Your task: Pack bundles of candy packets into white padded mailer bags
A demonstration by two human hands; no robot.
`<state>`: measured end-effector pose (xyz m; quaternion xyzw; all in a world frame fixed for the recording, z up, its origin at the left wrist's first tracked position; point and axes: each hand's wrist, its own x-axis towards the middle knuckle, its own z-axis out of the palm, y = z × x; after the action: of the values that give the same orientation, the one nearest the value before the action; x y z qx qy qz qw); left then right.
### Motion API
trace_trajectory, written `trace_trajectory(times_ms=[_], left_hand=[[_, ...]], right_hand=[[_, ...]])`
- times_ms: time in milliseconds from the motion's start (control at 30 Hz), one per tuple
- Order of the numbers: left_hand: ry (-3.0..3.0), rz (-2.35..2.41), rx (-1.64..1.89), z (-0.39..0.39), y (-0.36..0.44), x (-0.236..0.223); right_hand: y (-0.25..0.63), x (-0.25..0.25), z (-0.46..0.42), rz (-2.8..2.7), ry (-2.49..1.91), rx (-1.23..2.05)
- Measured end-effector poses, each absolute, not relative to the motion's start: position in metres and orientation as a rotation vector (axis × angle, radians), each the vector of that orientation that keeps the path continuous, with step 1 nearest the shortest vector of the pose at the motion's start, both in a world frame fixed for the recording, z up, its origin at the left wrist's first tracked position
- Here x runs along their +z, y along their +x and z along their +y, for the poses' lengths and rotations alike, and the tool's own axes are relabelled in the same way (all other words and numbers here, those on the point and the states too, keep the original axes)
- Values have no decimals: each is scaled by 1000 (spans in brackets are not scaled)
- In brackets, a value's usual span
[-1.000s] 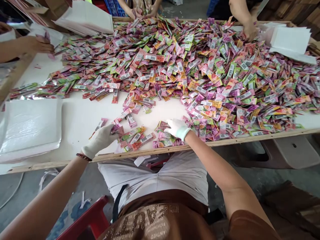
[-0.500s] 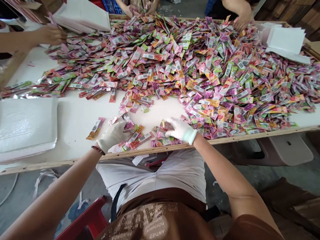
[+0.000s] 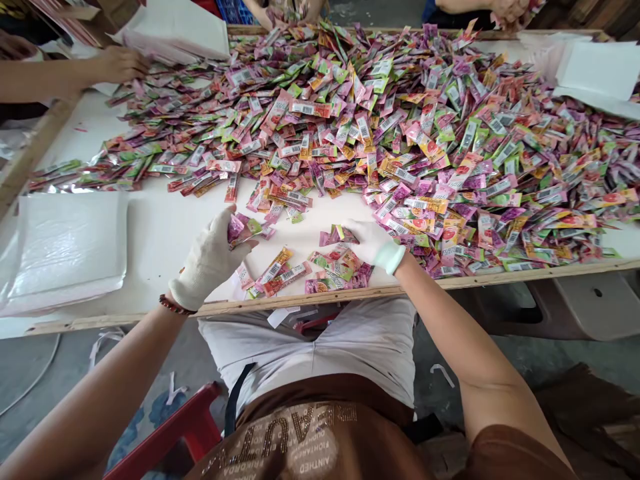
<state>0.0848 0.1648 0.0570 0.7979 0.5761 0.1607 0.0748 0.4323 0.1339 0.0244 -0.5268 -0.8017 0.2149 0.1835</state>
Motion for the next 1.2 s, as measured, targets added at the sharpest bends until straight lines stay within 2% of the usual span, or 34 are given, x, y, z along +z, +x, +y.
trace_trajectory(times_ms=[67,200,300,400,500,600,700,833,967,1200], left_hand=[[2362,1787,488,162,91,58],[2188,1820,117,153,109,37],[2058,1712,-34,153,116,13],[2115,1632,14,160,111,2],[2264,1582,205,166,97,10],[2294,1577,354,163,87,27],[2314,1446,338,152,91,38],[2289,1363,-3,134,117,24],[2301,1420,-233,123,140,5],[2402,1380,-179,118,135,35]], right_hand=[[432,18,141,-2343,-1546,563],[426,4,151,-2609,-1696,517],[419,1,155,-2715,-1852,430],[414,6,159,-2745,-1928,283],[415,15,158,-2648,-1983,190],[418,21,151,-2421,-2056,315],[413,25,140,-2252,-1954,530],[389,20,129,-2227,-1992,762],[367,5,130,-2361,-2209,740],[363,0,127,-2671,-1740,485]])
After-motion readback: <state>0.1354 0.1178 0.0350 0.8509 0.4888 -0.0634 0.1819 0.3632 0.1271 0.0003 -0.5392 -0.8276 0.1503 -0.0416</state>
